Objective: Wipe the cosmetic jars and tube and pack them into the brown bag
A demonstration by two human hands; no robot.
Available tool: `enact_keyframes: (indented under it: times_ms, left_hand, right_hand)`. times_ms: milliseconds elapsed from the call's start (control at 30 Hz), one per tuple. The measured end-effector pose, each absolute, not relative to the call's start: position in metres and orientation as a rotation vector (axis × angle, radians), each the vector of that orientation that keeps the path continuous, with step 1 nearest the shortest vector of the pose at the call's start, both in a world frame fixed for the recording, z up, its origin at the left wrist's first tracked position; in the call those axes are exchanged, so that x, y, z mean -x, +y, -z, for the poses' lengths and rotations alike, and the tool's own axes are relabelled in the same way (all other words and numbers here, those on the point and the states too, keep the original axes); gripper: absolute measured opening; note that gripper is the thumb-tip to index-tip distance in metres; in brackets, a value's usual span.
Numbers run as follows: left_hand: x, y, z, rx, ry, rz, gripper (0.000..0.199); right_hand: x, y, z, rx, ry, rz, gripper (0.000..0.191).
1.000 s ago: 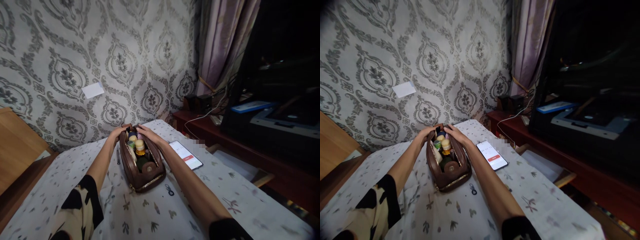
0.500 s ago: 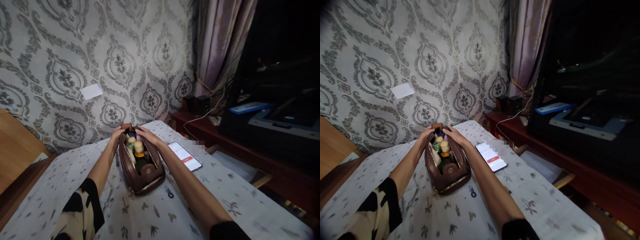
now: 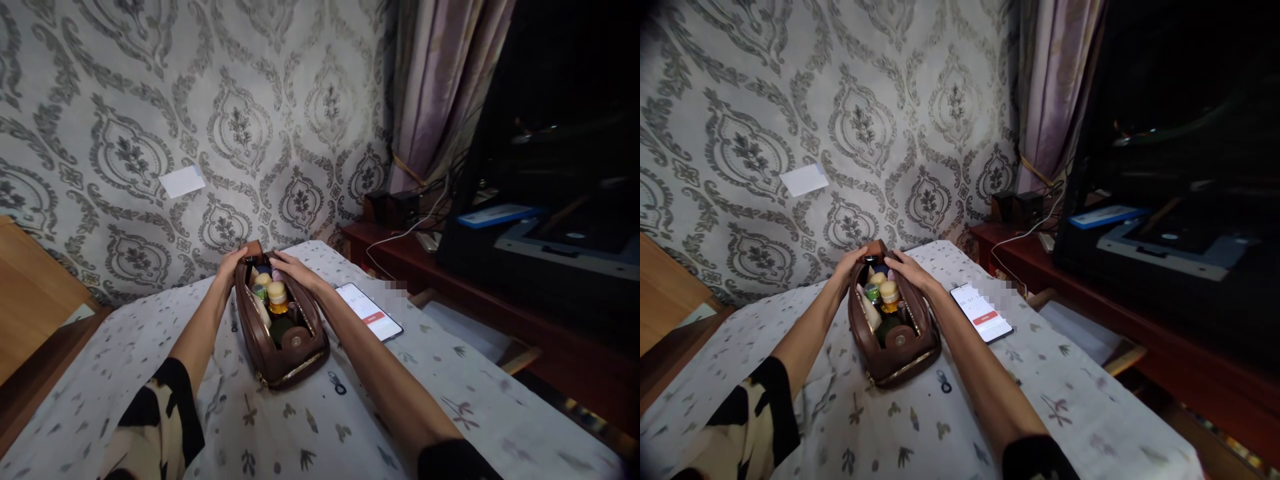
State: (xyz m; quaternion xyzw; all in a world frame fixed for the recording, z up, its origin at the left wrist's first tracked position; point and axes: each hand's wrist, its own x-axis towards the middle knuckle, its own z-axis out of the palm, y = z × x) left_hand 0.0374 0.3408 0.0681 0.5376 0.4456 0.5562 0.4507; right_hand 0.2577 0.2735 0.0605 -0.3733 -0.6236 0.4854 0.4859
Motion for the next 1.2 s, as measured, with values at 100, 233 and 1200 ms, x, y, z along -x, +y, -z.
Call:
enact_keyframes:
  times_ms: [100, 233, 1200]
  left_hand:
    - [-0.041, 0.335, -0.077, -1.299, 1.093, -1.416, 0.045]
    - [-0.047, 0.324, -0.088, -1.302, 1.073, -1.433, 0.048]
    - [-0.058, 0.284, -0.101, -1.643, 1.078, -1.485, 0.038]
  right_hand:
    - [-0.258, 0.273, -0.060, 0.911, -1.513, -1.190, 0.076]
    - [-0.258, 0.273, -0.060, 0.899, -1.514, -1.179, 0.077]
    - [-0.260, 0.271, -0.066, 0.750, -1.638, -1.046, 0.069]
